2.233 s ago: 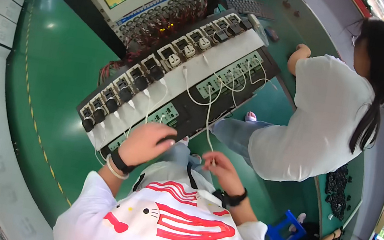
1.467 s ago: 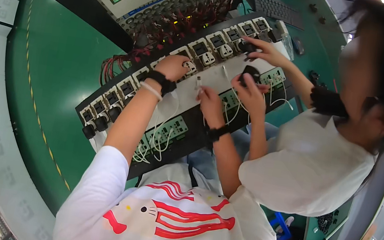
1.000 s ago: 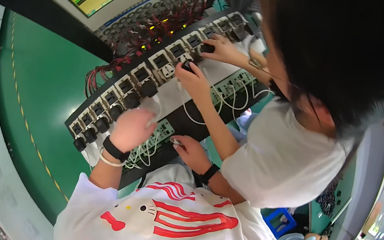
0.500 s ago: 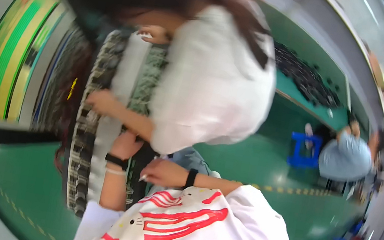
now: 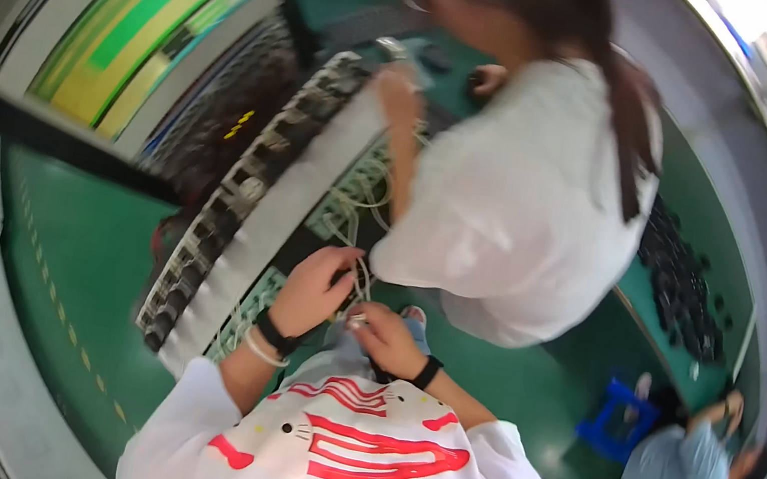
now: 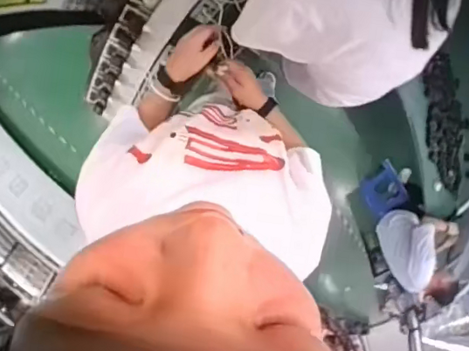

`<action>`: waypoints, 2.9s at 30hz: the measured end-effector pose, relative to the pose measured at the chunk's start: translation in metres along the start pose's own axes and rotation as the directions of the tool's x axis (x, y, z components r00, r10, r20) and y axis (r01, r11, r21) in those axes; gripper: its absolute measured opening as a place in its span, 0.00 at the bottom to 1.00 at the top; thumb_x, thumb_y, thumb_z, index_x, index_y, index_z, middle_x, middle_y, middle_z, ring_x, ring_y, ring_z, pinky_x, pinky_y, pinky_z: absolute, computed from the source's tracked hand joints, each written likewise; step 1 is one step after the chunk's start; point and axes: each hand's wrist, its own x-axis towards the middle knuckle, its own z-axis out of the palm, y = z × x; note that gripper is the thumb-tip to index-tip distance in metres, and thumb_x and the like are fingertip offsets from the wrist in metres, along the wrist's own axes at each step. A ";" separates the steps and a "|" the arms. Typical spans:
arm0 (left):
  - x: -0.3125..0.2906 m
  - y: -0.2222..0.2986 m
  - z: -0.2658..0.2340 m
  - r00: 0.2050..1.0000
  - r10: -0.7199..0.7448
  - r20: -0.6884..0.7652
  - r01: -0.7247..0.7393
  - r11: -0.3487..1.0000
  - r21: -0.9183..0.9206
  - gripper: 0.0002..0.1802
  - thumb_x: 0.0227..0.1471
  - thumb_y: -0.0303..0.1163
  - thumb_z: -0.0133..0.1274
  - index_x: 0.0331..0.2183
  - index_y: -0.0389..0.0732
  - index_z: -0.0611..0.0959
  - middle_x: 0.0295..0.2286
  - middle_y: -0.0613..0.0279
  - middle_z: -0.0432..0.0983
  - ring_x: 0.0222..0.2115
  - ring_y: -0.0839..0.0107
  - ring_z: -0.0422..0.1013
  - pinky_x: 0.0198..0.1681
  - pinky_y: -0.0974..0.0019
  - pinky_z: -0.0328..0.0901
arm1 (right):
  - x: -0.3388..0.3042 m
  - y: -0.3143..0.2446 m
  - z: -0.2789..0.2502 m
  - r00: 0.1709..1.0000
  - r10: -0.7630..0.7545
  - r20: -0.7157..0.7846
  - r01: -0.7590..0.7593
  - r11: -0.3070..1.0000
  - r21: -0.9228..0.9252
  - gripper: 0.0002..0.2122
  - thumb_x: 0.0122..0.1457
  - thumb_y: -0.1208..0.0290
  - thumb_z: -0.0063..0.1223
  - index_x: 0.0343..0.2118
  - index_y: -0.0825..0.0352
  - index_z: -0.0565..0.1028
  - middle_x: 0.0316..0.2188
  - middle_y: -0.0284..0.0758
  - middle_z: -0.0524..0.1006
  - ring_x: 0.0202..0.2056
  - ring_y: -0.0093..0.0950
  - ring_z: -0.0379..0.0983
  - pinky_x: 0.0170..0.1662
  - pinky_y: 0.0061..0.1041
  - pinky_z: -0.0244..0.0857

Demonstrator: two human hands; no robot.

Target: Plug electronic components into a testing rack and organize components on a manufacturing line.

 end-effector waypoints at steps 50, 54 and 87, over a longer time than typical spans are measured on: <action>-0.014 -0.155 -0.178 0.853 -0.497 -0.156 0.517 0.845 0.136 0.20 0.49 0.39 0.54 0.40 0.34 0.79 0.33 0.49 0.77 0.35 0.57 0.74 0.39 0.62 0.67 | 0.140 0.014 0.076 0.903 0.428 0.044 -0.401 0.873 -0.278 0.09 0.62 0.68 0.43 0.35 0.68 0.73 0.19 0.39 0.73 0.25 0.27 0.72 0.32 0.25 0.64; 0.045 -0.200 -0.150 0.863 -0.464 -0.198 0.501 0.837 0.222 0.26 0.49 0.44 0.55 0.47 0.39 0.77 0.41 0.45 0.75 0.43 0.53 0.71 0.46 0.59 0.65 | 0.198 0.074 0.099 0.968 0.252 0.009 -0.250 0.965 -0.077 0.11 0.62 0.66 0.43 0.32 0.69 0.74 0.21 0.41 0.74 0.26 0.32 0.72 0.31 0.29 0.63; 0.061 -0.217 -0.131 0.797 -0.588 -0.139 0.602 0.794 0.086 0.21 0.45 0.35 0.58 0.43 0.40 0.81 0.39 0.47 0.77 0.42 0.56 0.73 0.45 0.63 0.65 | 0.228 0.093 0.136 0.750 0.651 -0.117 -0.357 0.547 0.757 0.12 0.54 0.80 0.56 0.41 0.76 0.73 0.33 0.36 0.77 0.33 0.22 0.74 0.38 0.20 0.70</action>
